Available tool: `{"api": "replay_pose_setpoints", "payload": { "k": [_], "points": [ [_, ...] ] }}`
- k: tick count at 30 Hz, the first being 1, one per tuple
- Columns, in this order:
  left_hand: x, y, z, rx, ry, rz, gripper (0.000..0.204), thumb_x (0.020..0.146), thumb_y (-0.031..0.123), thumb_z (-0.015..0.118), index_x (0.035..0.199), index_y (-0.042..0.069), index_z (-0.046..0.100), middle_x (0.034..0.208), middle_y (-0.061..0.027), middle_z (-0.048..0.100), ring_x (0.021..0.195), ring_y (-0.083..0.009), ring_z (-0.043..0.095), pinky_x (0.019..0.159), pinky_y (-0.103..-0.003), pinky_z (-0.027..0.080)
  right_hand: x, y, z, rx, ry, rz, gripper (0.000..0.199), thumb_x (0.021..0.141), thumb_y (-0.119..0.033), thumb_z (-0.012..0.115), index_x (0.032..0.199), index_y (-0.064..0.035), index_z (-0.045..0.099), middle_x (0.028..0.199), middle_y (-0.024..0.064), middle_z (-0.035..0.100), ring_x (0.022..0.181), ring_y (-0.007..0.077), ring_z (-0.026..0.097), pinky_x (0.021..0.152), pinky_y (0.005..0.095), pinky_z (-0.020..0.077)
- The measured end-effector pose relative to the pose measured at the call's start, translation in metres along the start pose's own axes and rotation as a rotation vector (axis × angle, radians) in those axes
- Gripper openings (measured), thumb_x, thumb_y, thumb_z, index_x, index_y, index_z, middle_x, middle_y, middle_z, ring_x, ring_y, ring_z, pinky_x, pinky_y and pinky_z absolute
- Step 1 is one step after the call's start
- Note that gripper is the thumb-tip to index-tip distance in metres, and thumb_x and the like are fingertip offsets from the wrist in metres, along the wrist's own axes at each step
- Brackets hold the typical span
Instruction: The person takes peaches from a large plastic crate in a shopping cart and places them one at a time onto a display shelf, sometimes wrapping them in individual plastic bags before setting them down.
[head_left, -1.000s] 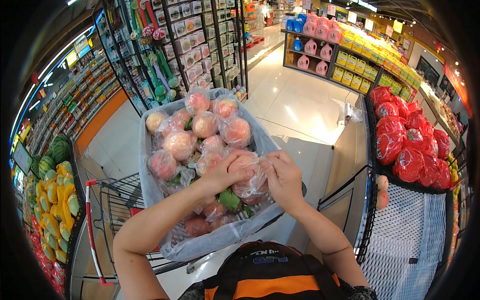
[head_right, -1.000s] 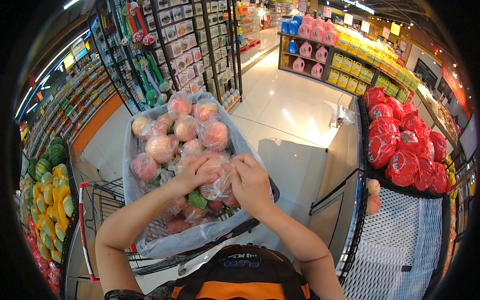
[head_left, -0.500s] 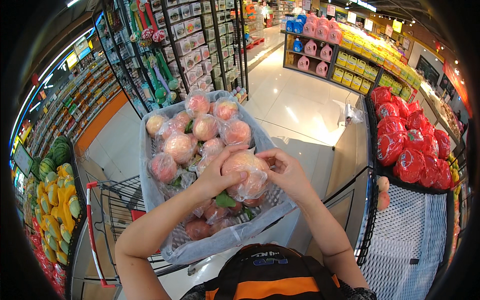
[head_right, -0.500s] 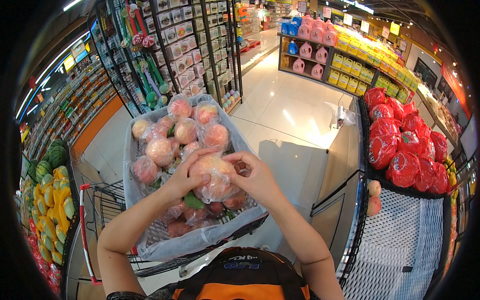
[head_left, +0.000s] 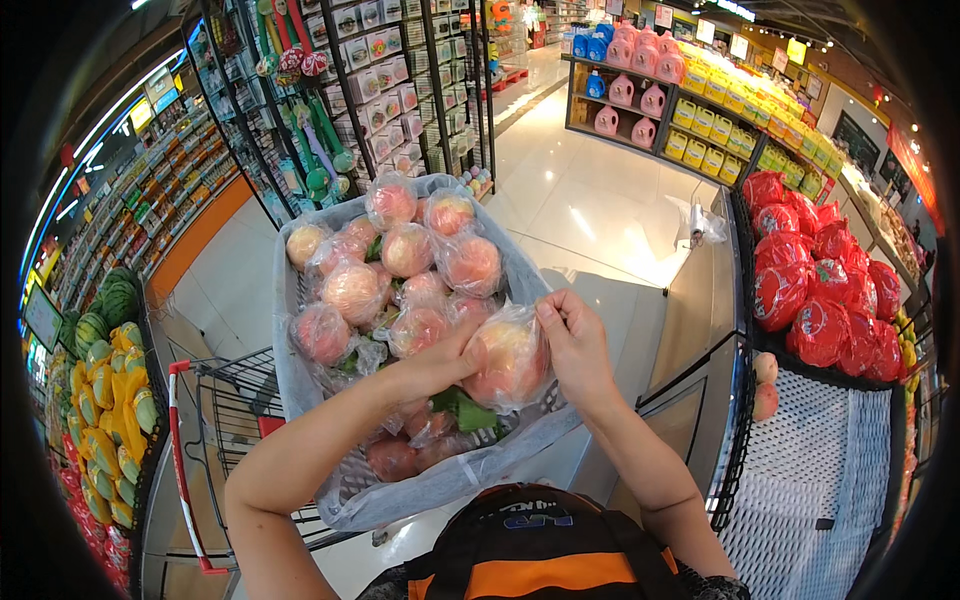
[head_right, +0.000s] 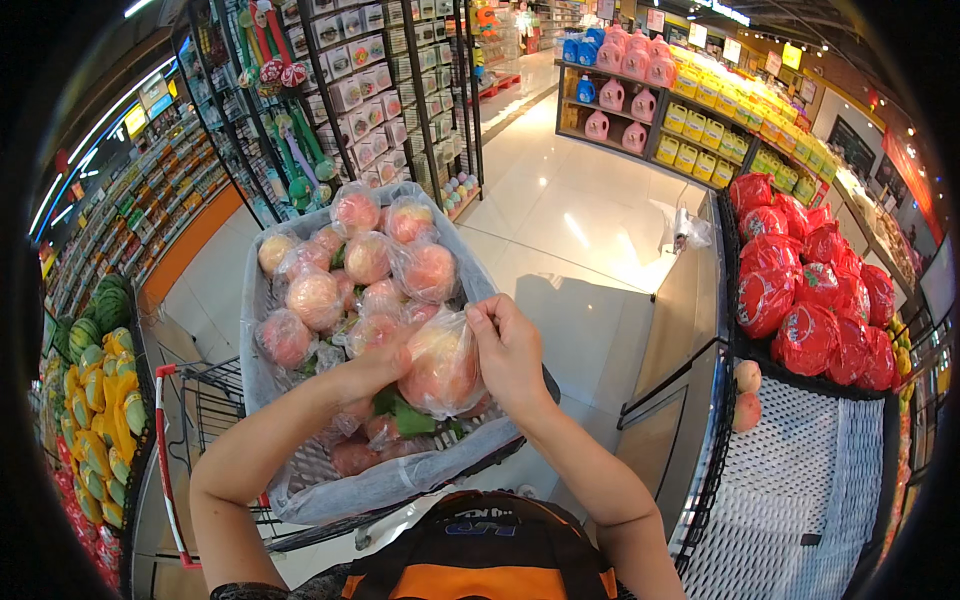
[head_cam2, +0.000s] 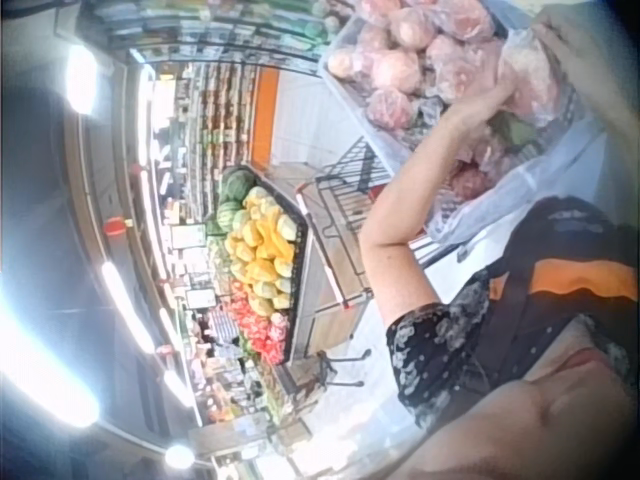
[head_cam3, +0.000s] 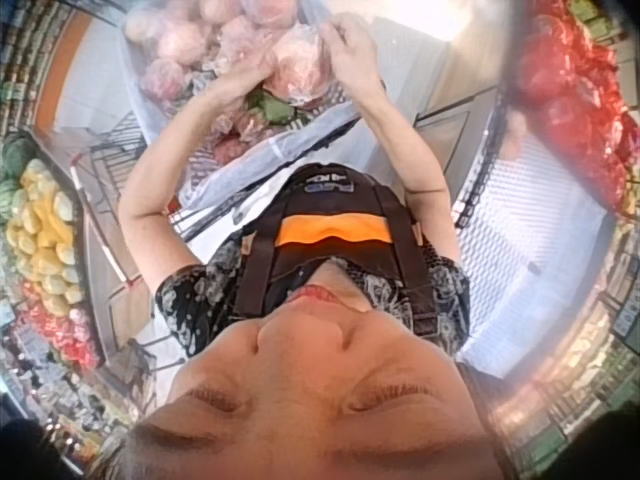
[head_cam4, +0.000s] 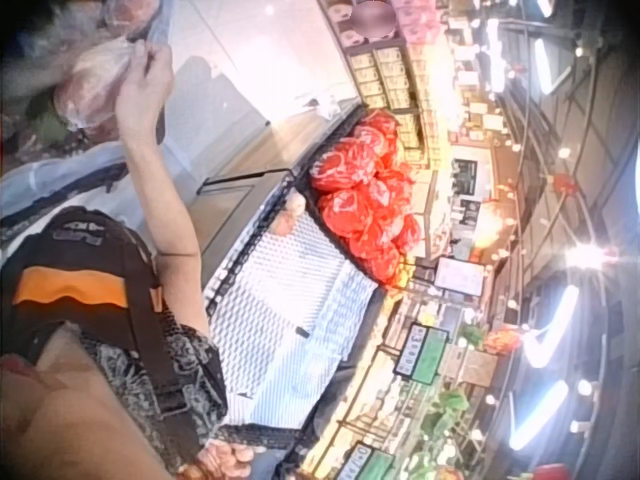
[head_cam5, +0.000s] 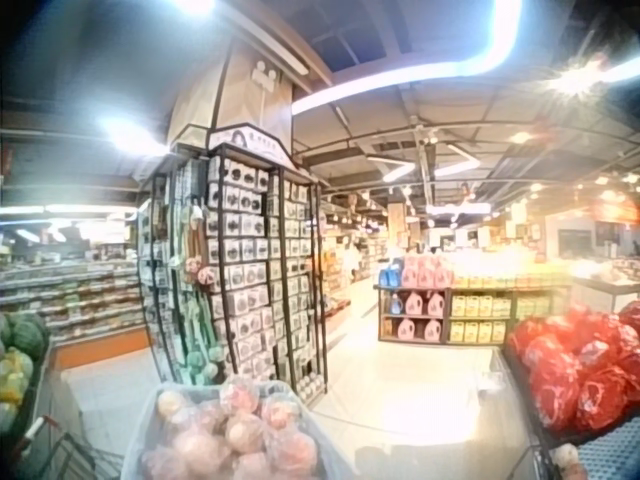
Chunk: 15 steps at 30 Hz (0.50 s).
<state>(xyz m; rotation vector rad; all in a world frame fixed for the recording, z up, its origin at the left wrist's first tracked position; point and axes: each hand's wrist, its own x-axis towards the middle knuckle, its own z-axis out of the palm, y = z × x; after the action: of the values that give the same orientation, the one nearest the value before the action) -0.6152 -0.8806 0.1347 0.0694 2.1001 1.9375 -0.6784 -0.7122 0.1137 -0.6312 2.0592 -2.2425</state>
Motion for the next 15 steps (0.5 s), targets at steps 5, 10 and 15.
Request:
{"api": "replay_pose_setpoints", "payload": {
  "k": [5, 10, 15],
  "points": [
    [-0.006, 0.005, 0.001, 0.041, -0.082, -0.103, 0.081, 0.072, 0.028, 0.072, 0.134, 0.005, 0.026, 0.121, -0.0139, 0.043, 0.111, -0.0203, 0.043, 0.094, -0.030, 0.036, -0.007, -0.009, 0.008, -0.104, -0.061, -0.121, 0.011, 0.087, -0.011, 0.052, 0.084, -0.0005, 0.052, 0.064, 0.0041, 0.050, 0.059, 0.0085, 0.046, 0.055, 0.0245, 0.0402],
    [-0.012, 0.012, 0.003, 0.214, 0.100, 0.053, 0.082, 0.062, 0.029, 0.077, 0.126, 0.003, 0.034, 0.113, -0.0129, 0.050, 0.105, -0.0189, 0.048, 0.090, -0.031, 0.040, 0.000, -0.033, 0.001, -0.245, -0.251, -0.233, 0.016, 0.079, -0.014, 0.062, 0.085, -0.0024, 0.053, 0.062, 0.0062, 0.050, 0.055, 0.0143, 0.047, 0.054, 0.0271, 0.0414],
    [-0.013, 0.012, 0.003, 0.202, 0.177, 0.121, 0.077, 0.058, 0.028, 0.077, 0.121, 0.002, 0.040, 0.106, -0.0147, 0.054, 0.097, -0.0209, 0.054, 0.085, -0.031, 0.043, 0.016, -0.037, -0.008, -0.384, -0.478, -0.296, 0.030, 0.066, -0.016, 0.073, 0.081, -0.0017, 0.052, 0.062, 0.0088, 0.050, 0.055, 0.0179, 0.048, 0.054, 0.0284, 0.0412]
  ]
}}
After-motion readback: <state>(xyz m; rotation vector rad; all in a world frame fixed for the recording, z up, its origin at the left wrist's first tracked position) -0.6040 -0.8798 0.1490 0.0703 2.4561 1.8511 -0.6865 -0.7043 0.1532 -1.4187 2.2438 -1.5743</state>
